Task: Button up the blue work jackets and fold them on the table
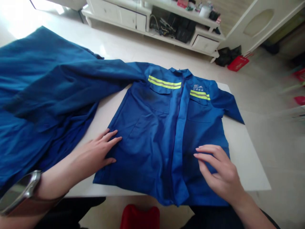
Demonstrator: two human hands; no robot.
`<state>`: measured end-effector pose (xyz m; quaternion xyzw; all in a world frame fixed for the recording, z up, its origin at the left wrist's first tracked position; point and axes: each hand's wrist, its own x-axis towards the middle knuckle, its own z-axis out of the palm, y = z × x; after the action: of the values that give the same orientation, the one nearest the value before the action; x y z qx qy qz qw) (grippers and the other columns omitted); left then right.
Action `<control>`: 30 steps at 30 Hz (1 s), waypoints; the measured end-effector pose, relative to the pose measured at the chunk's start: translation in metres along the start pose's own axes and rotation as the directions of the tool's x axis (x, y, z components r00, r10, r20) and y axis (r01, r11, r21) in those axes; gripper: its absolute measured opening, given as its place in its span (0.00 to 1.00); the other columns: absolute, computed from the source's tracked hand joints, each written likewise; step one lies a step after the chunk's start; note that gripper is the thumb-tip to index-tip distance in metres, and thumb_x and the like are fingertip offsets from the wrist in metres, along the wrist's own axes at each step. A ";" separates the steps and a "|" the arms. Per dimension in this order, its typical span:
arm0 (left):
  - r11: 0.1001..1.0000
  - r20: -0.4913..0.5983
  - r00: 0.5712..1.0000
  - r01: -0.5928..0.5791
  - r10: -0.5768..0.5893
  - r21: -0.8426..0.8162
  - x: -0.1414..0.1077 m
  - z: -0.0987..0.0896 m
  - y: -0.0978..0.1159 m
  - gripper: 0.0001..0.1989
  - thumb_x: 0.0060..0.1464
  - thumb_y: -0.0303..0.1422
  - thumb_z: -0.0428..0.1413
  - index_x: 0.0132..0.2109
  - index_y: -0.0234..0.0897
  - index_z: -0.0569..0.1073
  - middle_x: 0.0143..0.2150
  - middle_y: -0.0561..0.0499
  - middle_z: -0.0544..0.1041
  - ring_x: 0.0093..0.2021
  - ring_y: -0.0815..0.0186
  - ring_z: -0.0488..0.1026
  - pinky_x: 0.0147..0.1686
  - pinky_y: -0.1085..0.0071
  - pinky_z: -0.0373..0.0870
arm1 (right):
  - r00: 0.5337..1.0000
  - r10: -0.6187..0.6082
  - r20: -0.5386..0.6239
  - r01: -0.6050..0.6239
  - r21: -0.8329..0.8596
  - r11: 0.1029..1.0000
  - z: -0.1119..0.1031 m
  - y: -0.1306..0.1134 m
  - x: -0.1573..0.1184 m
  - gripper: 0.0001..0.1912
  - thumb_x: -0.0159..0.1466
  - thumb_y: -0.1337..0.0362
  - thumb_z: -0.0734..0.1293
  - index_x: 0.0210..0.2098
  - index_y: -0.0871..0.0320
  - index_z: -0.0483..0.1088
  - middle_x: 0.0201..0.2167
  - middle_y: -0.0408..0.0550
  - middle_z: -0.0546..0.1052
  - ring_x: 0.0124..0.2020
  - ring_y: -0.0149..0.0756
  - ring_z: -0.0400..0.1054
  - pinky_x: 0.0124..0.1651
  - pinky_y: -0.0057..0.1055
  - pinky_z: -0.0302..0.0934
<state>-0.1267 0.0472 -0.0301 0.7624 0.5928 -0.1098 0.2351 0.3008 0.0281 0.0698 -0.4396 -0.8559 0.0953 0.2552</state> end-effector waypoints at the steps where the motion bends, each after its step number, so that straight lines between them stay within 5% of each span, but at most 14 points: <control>1: 1.000 -0.001 1.000 -0.001 0.001 0.002 -0.002 0.000 0.003 0.42 0.48 0.44 0.64 0.70 0.50 0.63 0.76 0.52 0.54 0.75 0.43 0.47 0.71 0.49 0.55 | 1.000 0.010 0.011 -0.009 -0.008 1.000 -0.002 -0.005 0.003 0.15 0.64 0.74 0.66 0.46 0.51 0.75 0.46 0.51 0.77 0.51 0.47 0.72 0.52 0.46 0.69; 5: 0.999 -0.034 0.999 -0.008 0.009 0.037 -0.015 -0.005 0.011 0.38 0.53 0.41 0.62 0.69 0.44 0.65 0.75 0.47 0.56 0.73 0.44 0.53 0.71 0.52 0.54 | 0.988 0.070 0.140 -0.070 -0.010 0.998 -0.011 -0.015 -0.001 0.11 0.67 0.65 0.66 0.49 0.52 0.74 0.49 0.52 0.76 0.53 0.46 0.70 0.55 0.45 0.68; 9: 0.997 -0.056 0.998 -0.038 0.042 0.075 -0.024 -0.016 0.018 0.33 0.56 0.39 0.59 0.67 0.37 0.67 0.73 0.42 0.60 0.73 0.48 0.56 0.73 0.54 0.49 | 0.948 0.277 0.157 -0.275 -0.036 0.961 0.002 0.012 -0.020 0.16 0.70 0.56 0.63 0.52 0.54 0.73 0.52 0.52 0.75 0.55 0.45 0.70 0.59 0.43 0.65; 11: 0.995 -0.060 0.996 -0.064 0.069 0.073 -0.021 -0.020 0.026 0.33 0.56 0.39 0.60 0.67 0.37 0.67 0.73 0.41 0.60 0.73 0.49 0.55 0.72 0.55 0.49 | 0.854 0.466 0.233 -0.426 -0.203 0.882 0.015 0.036 -0.033 0.23 0.69 0.52 0.63 0.59 0.54 0.71 0.60 0.56 0.70 0.60 0.50 0.67 0.65 0.45 0.59; 13: 0.993 -0.060 0.993 -0.096 0.100 0.061 -0.017 -0.021 0.035 0.37 0.54 0.39 0.62 0.69 0.36 0.65 0.74 0.39 0.56 0.74 0.48 0.52 0.72 0.56 0.50 | 0.679 0.676 0.287 -0.574 -0.366 0.732 0.027 0.058 -0.046 0.32 0.68 0.45 0.62 0.66 0.54 0.65 0.69 0.60 0.59 0.66 0.60 0.60 0.68 0.52 0.54; 15: 0.994 -0.054 0.993 -0.104 0.107 0.046 -0.012 -0.018 0.043 0.43 0.49 0.39 0.66 0.70 0.36 0.62 0.75 0.36 0.53 0.75 0.46 0.50 0.72 0.55 0.50 | 0.541 0.787 0.297 -0.644 -0.455 0.614 0.035 0.075 -0.057 0.41 0.66 0.39 0.62 0.71 0.55 0.58 0.73 0.65 0.49 0.71 0.67 0.51 0.69 0.59 0.48; 16: 0.995 -0.048 0.994 -0.093 0.095 0.038 -0.010 -0.016 0.046 0.46 0.47 0.38 0.67 0.71 0.36 0.61 0.75 0.35 0.51 0.75 0.44 0.49 0.72 0.53 0.50 | 0.509 0.803 0.311 -0.652 -0.470 0.595 0.037 0.081 -0.061 0.44 0.65 0.38 0.63 0.72 0.55 0.54 0.74 0.66 0.46 0.72 0.67 0.47 0.70 0.60 0.45; 20: 0.999 -0.010 0.999 -0.034 0.034 0.017 -0.003 -0.010 0.044 0.55 0.40 0.37 0.70 0.73 0.39 0.56 0.76 0.34 0.48 0.75 0.40 0.46 0.71 0.51 0.50 | 0.547 0.754 0.364 -0.606 -0.449 0.656 0.035 0.095 -0.066 0.47 0.65 0.38 0.64 0.74 0.53 0.50 0.75 0.63 0.45 0.74 0.63 0.42 0.71 0.58 0.44; 26: 0.996 0.035 0.999 0.022 -0.025 0.091 0.000 -0.013 0.032 0.56 0.41 0.40 0.67 0.75 0.43 0.52 0.77 0.38 0.46 0.75 0.40 0.44 0.70 0.49 0.54 | 0.658 0.705 0.265 -0.581 -0.417 0.699 0.015 0.110 -0.076 0.40 0.68 0.44 0.62 0.73 0.53 0.52 0.75 0.57 0.49 0.67 0.55 0.60 0.65 0.47 0.59; 30: 0.981 0.036 0.995 0.085 -0.093 0.175 -0.010 -0.018 0.040 0.56 0.37 0.37 0.68 0.74 0.42 0.56 0.74 0.36 0.54 0.72 0.40 0.57 0.66 0.53 0.62 | 0.646 0.706 0.290 -0.565 -0.440 0.698 0.002 0.110 -0.093 0.37 0.67 0.45 0.64 0.70 0.55 0.60 0.69 0.58 0.63 0.62 0.54 0.67 0.62 0.44 0.61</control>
<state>-0.0934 0.0401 -0.0014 0.7501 0.6092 -0.1880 0.1756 0.4219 0.0194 -0.0069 -0.7157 -0.6807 0.1407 -0.0672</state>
